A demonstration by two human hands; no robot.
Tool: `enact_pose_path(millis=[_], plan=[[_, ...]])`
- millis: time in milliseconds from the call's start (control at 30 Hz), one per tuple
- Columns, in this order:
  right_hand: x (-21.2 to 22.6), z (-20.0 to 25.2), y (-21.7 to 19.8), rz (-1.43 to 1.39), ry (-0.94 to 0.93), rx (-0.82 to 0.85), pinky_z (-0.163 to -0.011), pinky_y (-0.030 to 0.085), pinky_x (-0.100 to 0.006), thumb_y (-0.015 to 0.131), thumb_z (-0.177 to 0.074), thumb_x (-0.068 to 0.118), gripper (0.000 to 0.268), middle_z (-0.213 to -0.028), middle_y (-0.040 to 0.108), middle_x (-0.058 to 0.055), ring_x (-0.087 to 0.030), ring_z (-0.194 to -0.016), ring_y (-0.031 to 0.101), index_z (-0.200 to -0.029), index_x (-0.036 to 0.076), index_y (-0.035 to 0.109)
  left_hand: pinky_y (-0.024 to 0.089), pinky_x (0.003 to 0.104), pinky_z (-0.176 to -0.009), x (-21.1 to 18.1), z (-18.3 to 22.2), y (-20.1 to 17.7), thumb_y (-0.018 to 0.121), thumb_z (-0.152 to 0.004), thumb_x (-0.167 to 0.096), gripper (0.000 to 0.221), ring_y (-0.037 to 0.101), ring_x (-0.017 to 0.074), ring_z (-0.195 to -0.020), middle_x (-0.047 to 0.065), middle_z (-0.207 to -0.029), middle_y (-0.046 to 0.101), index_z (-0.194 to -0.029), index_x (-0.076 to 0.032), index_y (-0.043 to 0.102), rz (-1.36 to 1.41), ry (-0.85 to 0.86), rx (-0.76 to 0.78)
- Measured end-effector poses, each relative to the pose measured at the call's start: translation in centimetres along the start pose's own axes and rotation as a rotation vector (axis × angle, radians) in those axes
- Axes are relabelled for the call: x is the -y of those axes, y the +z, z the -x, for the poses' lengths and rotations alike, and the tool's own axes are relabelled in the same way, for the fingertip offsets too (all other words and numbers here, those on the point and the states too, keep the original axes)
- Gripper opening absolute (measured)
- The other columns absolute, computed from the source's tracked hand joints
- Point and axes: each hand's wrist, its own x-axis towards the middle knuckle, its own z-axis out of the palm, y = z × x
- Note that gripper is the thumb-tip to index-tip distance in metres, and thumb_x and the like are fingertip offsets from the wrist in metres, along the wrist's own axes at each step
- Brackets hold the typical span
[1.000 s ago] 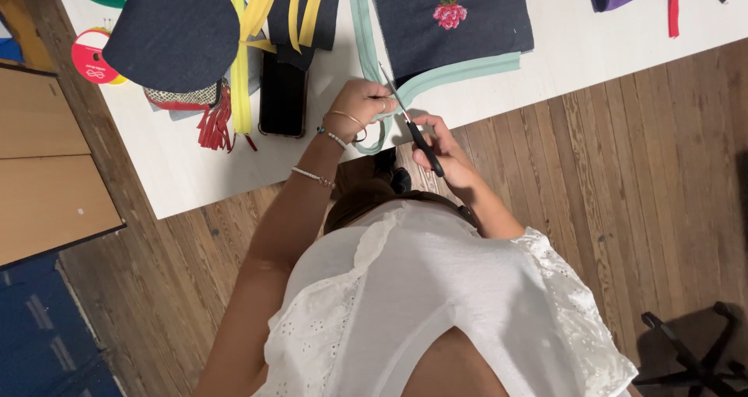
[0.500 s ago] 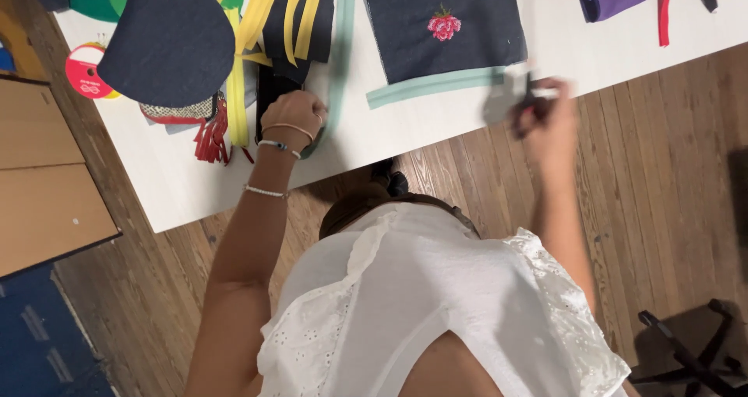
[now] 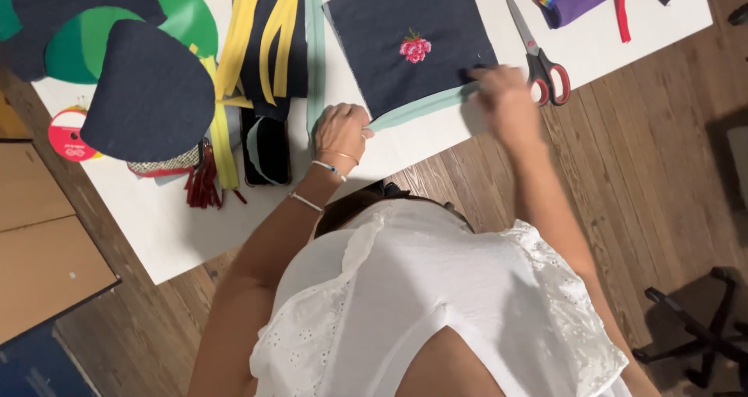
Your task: A person is preparing fabric components by aligning a zipper and ribbons onto an embroidered denim piece and cutting materials to size.
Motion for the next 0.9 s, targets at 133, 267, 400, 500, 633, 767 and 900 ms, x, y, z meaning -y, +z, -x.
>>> enact_pose_path(millis=[133, 267, 400, 500, 633, 767, 900], plan=[[1.8, -0.1, 2.9, 0.087, -0.104, 0.074, -0.071, 0.046, -0.051, 0.082, -0.081, 0.015, 0.039, -0.112, 0.051, -0.016, -0.039, -0.094, 0.05, -0.116, 0.01, 0.066, 0.049, 0.045, -0.075, 0.8, -0.1, -1.0, 0.082, -0.081, -0.019, 0.014, 0.062, 0.0311, -0.091, 0.004, -0.088, 0.064, -0.088, -0.019, 0.069, 0.131, -0.028, 0.111], [0.7, 0.4, 2.1, -0.232, 0.085, 0.197, -0.079, 0.038, -0.043, 0.077, -0.095, 0.038, 0.033, -0.098, 0.061, -0.01, -0.031, -0.089, 0.048, -0.101, 0.008, 0.063, 0.045, 0.043, -0.066, -0.1, -1.3, -4.3, 0.081, -0.084, -0.02, 0.019, 0.065, 0.0264, -0.079, 0.002, -0.09, 0.067, -0.089, -0.016, 0.063, 0.414, -0.202, 0.374], [3.1, -3.9, -2.1, -0.612, 0.44, 0.122, -0.095, 0.042, -0.028, 0.073, -0.094, 0.008, 0.009, -0.1, 0.067, 0.003, -0.013, -0.098, 0.06, -0.094, 0.014, 0.066, 0.049, 0.027, -0.067, 1.5, -4.7, -3.7, 0.078, -0.089, -0.007, 0.013, 0.066, 0.012, -0.074, 0.0, -0.08, 0.073, -0.087, -0.014, 0.067, 0.879, -0.31, 0.301], [0.8, -7.7, 0.4, -0.804, 0.506, -0.067, -0.061, 0.046, -0.024, 0.068, -0.098, 0.006, 0.001, -0.072, 0.06, -0.002, -0.011, -0.064, 0.054, -0.099, 0.007, 0.069, 0.051, 0.032, -0.069, 3.6, -8.9, -3.0, 0.069, -0.093, -0.018, 0.005, 0.069, 0.0151, -0.08, -0.001, -0.088, 0.075, -0.096, -0.015, 0.072, 0.725, -0.222, 0.171], [0.9, -12.2, 3.1, -0.859, 0.603, -0.239, -0.056, 0.049, -0.023, 0.065, -0.096, 0.0, 0.018, -0.076, 0.057, -0.001, -0.011, -0.062, 0.058, -0.107, 0.013, 0.058, 0.056, 0.029, -0.073, 4.2, -12.1, -3.4, 0.07, -0.089, -0.017, 0.004, 0.074, 0.0151, -0.085, 0.0, -0.09, 0.077, -0.093, -0.014, 0.071, 0.705, -0.369, 0.028], [1.0, -14.4, 5.0, -0.649, 0.581, -0.283, -0.061, 0.038, -0.026, 0.073, -0.094, -0.001, 0.035, -0.07, 0.04, 0.005, -0.009, -0.065, 0.04, -0.114, 0.017, 0.05, 0.052, 0.034, -0.068, 5.0, -13.5, -2.1, 0.074, -0.089, -0.017, 0.007, 0.064, 0.0182, -0.071, -0.004, -0.072, 0.062, -0.093, -0.016, 0.069, 0.546, -0.401, -0.082], [0.0, -15.2, 6.6, -0.488, 0.62, -0.279, -0.068, 0.046, -0.034, 0.08, -0.089, 0.003, 0.043, -0.077, 0.056, 0.0, -0.016, -0.069, 0.055, -0.114, 0.017, 0.047, 0.048, 0.041, -0.065, 5.5, -13.8, -1.5, 0.076, -0.09, -0.02, 0.012, 0.063, 0.0246, -0.073, 0.0, -0.078, 0.062, -0.09, -0.017, 0.064, 0.417, -0.366, -0.122]])
